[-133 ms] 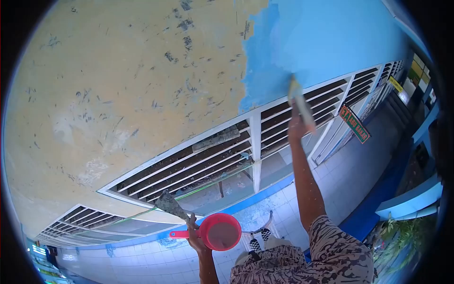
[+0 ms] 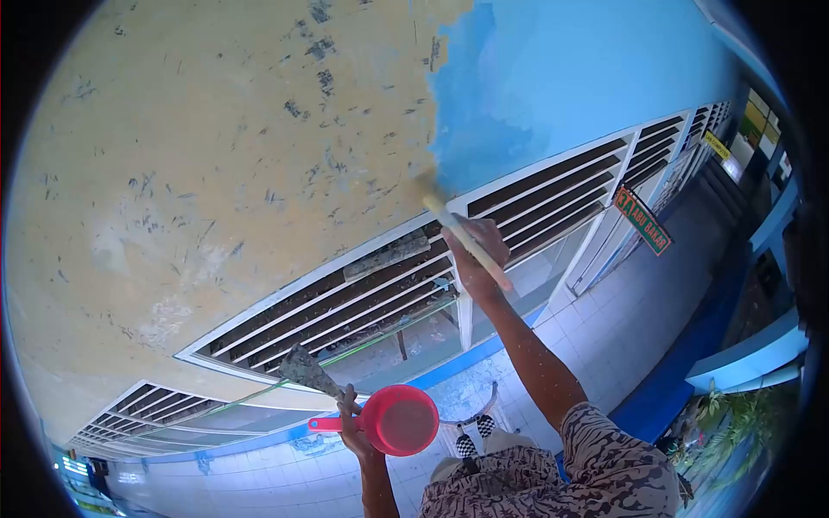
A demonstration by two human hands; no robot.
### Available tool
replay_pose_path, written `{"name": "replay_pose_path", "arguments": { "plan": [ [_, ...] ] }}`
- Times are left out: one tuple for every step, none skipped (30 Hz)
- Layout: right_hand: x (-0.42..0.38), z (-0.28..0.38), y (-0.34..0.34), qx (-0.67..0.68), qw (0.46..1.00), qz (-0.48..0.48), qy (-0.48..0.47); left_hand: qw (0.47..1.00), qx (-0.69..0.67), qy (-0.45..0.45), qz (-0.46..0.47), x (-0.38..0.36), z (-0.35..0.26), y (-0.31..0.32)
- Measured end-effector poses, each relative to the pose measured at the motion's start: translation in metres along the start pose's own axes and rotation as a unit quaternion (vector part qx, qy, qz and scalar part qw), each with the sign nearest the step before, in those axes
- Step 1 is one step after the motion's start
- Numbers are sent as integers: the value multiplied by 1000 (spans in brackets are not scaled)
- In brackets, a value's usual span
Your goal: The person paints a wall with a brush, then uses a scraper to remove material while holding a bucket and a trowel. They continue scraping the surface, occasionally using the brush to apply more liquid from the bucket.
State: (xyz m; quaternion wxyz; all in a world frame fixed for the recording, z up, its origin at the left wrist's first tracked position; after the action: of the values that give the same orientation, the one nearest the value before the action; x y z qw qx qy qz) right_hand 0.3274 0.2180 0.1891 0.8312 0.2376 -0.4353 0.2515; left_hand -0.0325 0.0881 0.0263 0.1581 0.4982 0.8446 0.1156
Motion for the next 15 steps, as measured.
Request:
{"name": "replay_pose_path", "arguments": {
  "plan": [
    [4, -5, -8, -4, 1000, 4, -4, 1000, -4, -4, 20, -4, 5, 7],
    [9, -23, -19, 16, 998, 13, 52, 1000, -9, -9, 19, -6, 14, 7],
    [11, -40, -26, 39, 993, 18, 113, 999, -19, 4, 36, -4, 17, 3],
    [23, -65, -41, 57, 984, -28, 164, 998, -30, 17, 53, -3, 19, -2],
    [35, -111, -63, 12, 996, -63, 69, 998, -30, 17, 50, -4, 20, -8],
    [57, -133, -83, 47, 981, -122, 146, 998, -6, 41, 49, -6, 18, -13],
    [75, -149, -103, 47, 977, -176, 113, 996, 18, 65, 49, -7, 15, -16],
    [85, -168, -121, 73, 955, -255, 134, 996, 16, 67, 49, -7, 16, -16],
    [95, -164, -133, 22, 954, -271, 123, 999, -27, 37, 13, -7, 20, -22],
    [93, -162, -132, 19, 956, -267, 125, 997, -69, 7, -23, -8, 24, -29],
    [87, -151, -127, 16, 957, -262, 126, 997, -67, 7, -22, -9, 21, -31],
    [74, -133, -107, -33, 973, -219, 61, 998, -63, 0, 7, -13, 18, -27],
    [54, -110, -81, -81, 981, -174, -4, 998, -59, -8, 38, -15, 18, -22],
    [38, -72, -54, -133, 988, -83, 8, 998, -57, -10, 38, -16, 18, -20],
    [15, -54, -33, -130, 990, -36, 29, 998, -42, 4, 45, -15, 15, -17]
  ]
}}
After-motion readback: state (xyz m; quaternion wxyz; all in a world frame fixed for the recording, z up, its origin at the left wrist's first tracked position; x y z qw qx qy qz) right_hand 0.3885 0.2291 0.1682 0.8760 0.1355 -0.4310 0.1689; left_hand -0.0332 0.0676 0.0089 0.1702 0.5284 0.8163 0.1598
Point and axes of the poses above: each hand's wrist, its own x-axis towards the middle knuckle, its own y-axis out of the palm, z = x × y, the point moved 8 cm from there along x, towards the middle knuckle, and after that the axes turned 4 degrees about -z, right-handed, at the moved point
